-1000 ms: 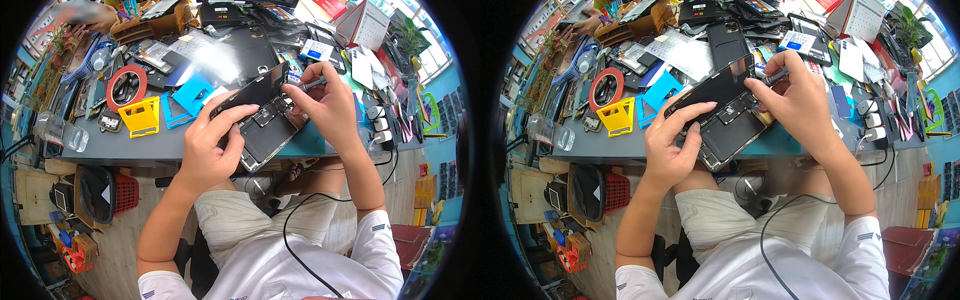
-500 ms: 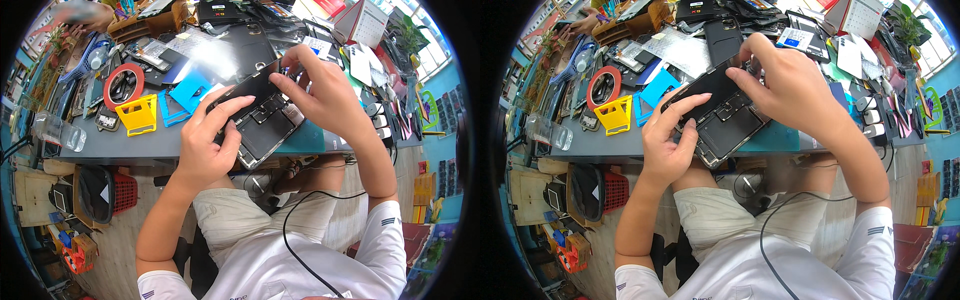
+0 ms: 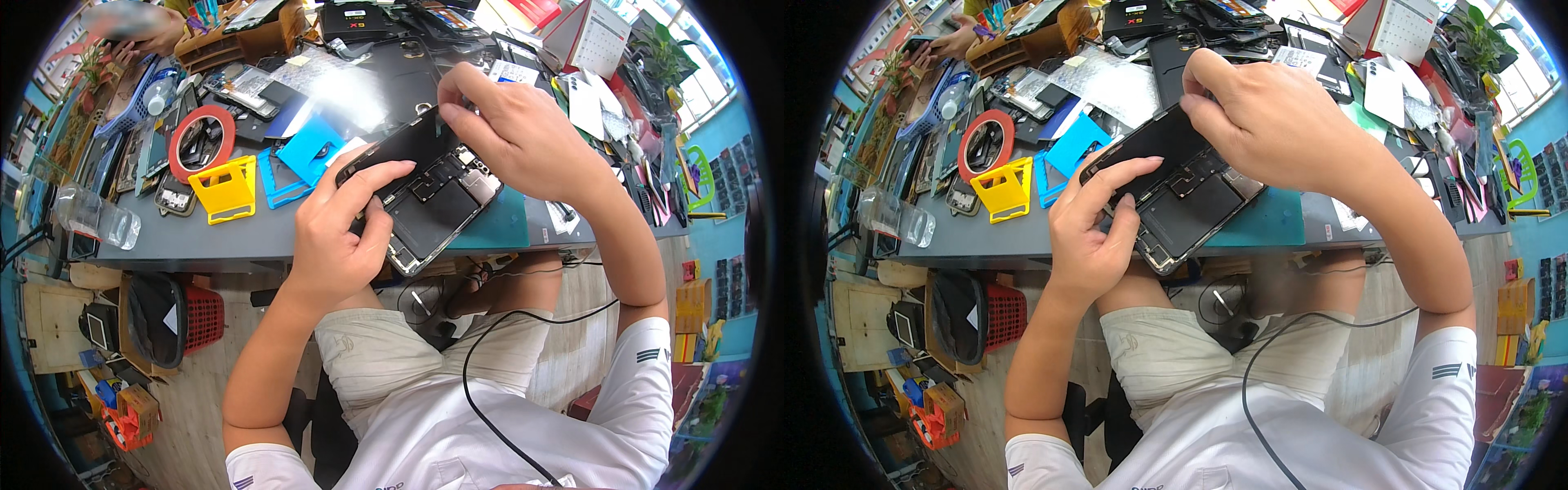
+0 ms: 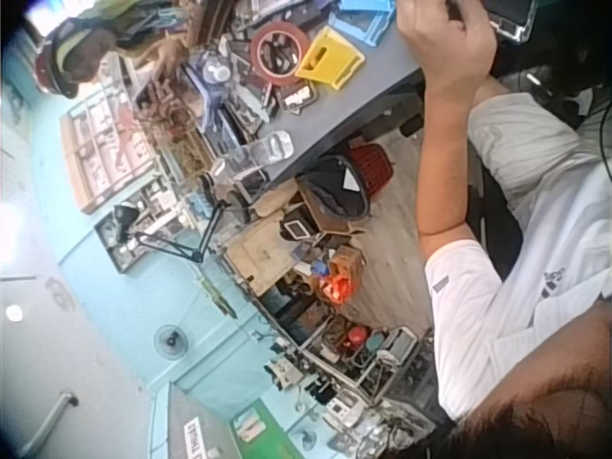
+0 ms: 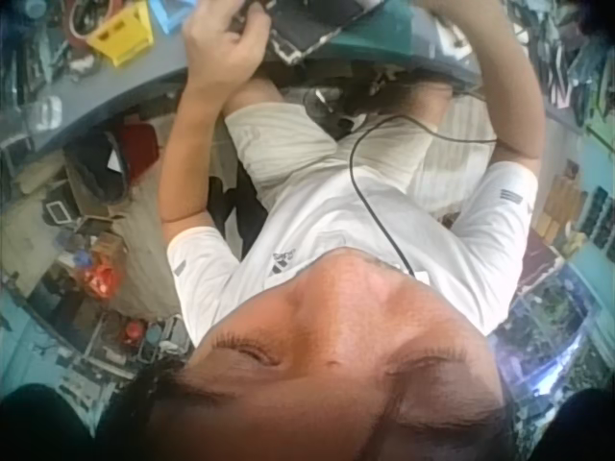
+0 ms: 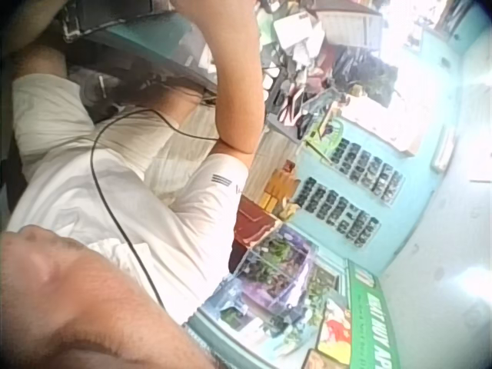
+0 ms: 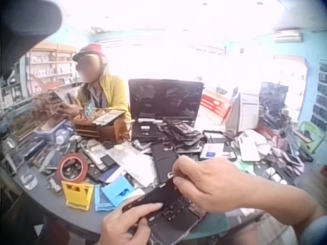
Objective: The person disassembles a smartphone using a screwdriver, removes the back cover, and manipulates internal components. They then reassemble the device, securing the back cover and testing the screen functionality. The person also handles a second smartphone, removing its back cover and inspecting the interior.
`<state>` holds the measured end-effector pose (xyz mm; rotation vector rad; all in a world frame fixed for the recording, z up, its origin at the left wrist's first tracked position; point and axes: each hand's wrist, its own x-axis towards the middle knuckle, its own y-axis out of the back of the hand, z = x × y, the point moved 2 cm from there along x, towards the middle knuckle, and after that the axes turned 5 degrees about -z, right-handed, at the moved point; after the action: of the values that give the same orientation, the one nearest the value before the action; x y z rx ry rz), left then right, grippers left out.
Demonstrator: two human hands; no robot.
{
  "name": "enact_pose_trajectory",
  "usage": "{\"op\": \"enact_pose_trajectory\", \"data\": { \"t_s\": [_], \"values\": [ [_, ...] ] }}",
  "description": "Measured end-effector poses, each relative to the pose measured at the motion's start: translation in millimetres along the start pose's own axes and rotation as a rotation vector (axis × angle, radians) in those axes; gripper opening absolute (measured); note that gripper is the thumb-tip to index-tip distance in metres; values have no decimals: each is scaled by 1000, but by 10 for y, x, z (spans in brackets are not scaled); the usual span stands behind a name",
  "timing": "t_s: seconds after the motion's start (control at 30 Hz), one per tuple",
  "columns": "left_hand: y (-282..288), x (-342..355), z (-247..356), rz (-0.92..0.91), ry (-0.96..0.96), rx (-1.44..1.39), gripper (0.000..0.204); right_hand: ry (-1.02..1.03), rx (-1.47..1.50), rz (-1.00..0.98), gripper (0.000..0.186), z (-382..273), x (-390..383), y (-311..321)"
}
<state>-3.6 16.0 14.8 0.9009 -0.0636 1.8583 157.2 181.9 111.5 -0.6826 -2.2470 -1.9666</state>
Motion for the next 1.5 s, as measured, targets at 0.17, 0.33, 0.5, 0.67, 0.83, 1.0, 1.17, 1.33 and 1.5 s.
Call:
{"op": "enact_pose_trajectory", "data": {
  "t_s": [0.17, 0.33, 0.5, 0.67, 0.83, 1.0, 1.17, 1.33, 1.5],
  "values": [
    [-4, -1, -11, -1, -3, -3, 54, -43, -11, -51, 19, -15, 8, 7],
    [-1, -10, -5, -3, -1, -4, 52, -17, -27, -36, 20, -62, -1, 18],
    [11, -6, 21, -16, -9, 20, 50, -53, -38, -51, 22, -44, 10, 3],
    [6, -3, 19, -3, -21, 25, 50, -7, -32, -31, 19, -44, 7, 14],
    [10, 0, 15, -3, -23, 17, 51, -22, -32, -43, 18, -46, -8, 0],
    [19, 12, 25, -11, -25, 37, 53, -13, 11, 3, 18, -28, -27, -23],
    [6, 1, 14, -7, -3, 17, 53, -35, -60, -9, 18, -34, -18, -10],
    [-8, 20, 32, 0, 3, 39, 52, 20, -32, 35, 18, 2, 6, -48],
    [4, 24, 82, -23, 30, 96, 51, 22, -42, 42, 24, 45, 5, -55]
  ]
}}
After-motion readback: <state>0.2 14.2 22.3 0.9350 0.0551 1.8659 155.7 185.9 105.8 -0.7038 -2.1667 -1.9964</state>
